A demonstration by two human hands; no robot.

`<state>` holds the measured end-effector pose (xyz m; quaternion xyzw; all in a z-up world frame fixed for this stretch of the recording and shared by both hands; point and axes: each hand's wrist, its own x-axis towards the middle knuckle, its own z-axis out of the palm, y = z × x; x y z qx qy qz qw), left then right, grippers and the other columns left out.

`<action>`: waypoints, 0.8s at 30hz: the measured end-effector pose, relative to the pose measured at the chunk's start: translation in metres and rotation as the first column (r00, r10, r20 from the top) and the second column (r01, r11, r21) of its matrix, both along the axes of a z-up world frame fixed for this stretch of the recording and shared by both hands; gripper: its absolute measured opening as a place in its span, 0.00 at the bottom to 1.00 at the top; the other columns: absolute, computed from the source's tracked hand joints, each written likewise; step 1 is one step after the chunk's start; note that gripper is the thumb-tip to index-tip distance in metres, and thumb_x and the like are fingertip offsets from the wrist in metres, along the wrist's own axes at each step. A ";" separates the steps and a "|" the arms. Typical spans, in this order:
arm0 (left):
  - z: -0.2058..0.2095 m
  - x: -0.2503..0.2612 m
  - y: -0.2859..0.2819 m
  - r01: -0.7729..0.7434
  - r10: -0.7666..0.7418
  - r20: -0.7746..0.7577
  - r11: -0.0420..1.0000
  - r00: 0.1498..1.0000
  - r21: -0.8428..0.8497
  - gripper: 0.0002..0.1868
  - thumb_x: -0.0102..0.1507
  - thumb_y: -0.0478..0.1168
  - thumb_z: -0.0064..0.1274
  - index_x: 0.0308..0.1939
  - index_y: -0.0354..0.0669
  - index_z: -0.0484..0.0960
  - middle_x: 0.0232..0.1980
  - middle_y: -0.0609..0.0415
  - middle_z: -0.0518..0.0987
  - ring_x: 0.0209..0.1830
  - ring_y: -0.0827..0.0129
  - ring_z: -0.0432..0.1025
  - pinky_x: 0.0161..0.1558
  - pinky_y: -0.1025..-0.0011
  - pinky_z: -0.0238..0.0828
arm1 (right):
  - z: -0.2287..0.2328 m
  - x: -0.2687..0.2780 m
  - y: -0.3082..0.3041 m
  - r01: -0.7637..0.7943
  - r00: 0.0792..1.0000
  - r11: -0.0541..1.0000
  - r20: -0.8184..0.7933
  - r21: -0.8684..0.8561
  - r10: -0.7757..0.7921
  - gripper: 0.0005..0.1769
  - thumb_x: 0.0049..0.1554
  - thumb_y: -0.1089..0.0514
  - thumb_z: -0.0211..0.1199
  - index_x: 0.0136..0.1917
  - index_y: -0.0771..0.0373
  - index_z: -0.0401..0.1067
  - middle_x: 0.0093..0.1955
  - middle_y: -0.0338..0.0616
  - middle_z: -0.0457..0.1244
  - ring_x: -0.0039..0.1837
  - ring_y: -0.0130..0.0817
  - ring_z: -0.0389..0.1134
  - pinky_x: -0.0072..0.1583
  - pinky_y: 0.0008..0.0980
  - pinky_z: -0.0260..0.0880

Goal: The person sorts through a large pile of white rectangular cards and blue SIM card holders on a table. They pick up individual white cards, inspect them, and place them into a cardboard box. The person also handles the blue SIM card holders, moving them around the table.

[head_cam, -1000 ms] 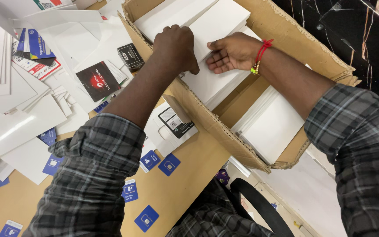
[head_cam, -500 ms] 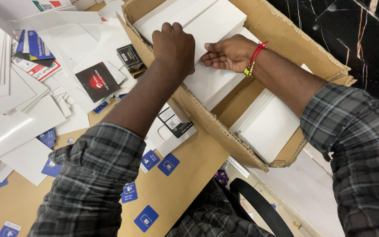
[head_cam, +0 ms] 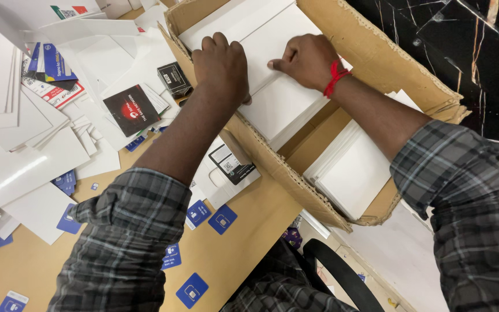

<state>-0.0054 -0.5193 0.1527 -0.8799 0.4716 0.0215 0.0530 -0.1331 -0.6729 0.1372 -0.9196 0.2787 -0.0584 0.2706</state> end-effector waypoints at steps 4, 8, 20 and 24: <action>0.001 0.001 0.006 0.021 -0.021 0.008 1.000 1.000 -0.009 0.57 0.39 0.68 0.77 0.60 0.34 0.74 0.58 0.43 0.70 0.61 0.53 0.64 0.54 0.55 0.69 | 0.000 -0.012 -0.022 -0.180 0.968 0.899 0.093 -0.400 0.234 0.27 0.53 0.44 0.79 0.60 0.58 0.76 0.60 0.50 0.66 0.62 0.50 0.64 0.62 0.45 0.67; 0.000 0.003 0.011 0.047 -0.047 -0.005 0.999 0.999 -0.025 0.57 0.38 0.69 0.78 0.59 0.35 0.73 0.57 0.43 0.70 0.60 0.52 0.64 0.54 0.54 0.69 | -0.010 -0.016 -0.054 -0.241 0.966 0.880 -0.019 -0.410 0.256 0.37 0.49 0.47 0.79 0.70 0.49 0.73 0.80 0.53 0.52 0.78 0.58 0.49 0.72 0.48 0.57; -0.009 0.011 0.016 0.088 -0.091 -0.034 0.993 0.995 -0.080 0.47 0.39 0.53 0.79 0.56 0.37 0.76 0.58 0.44 0.71 0.60 0.52 0.66 0.52 0.56 0.73 | -0.045 -0.013 -0.087 -0.207 0.975 0.921 0.012 -0.331 0.223 0.35 0.56 0.53 0.74 0.75 0.50 0.68 0.79 0.58 0.51 0.78 0.53 0.54 0.75 0.43 0.57; -0.002 0.008 0.007 0.058 -0.062 -0.068 0.997 0.996 -0.049 0.52 0.36 0.58 0.81 0.56 0.37 0.75 0.58 0.42 0.72 0.60 0.49 0.67 0.54 0.53 0.70 | -0.043 -0.013 -0.084 -0.190 0.980 0.932 -0.003 -0.308 0.199 0.35 0.56 0.53 0.74 0.75 0.50 0.68 0.79 0.58 0.51 0.78 0.53 0.53 0.74 0.44 0.57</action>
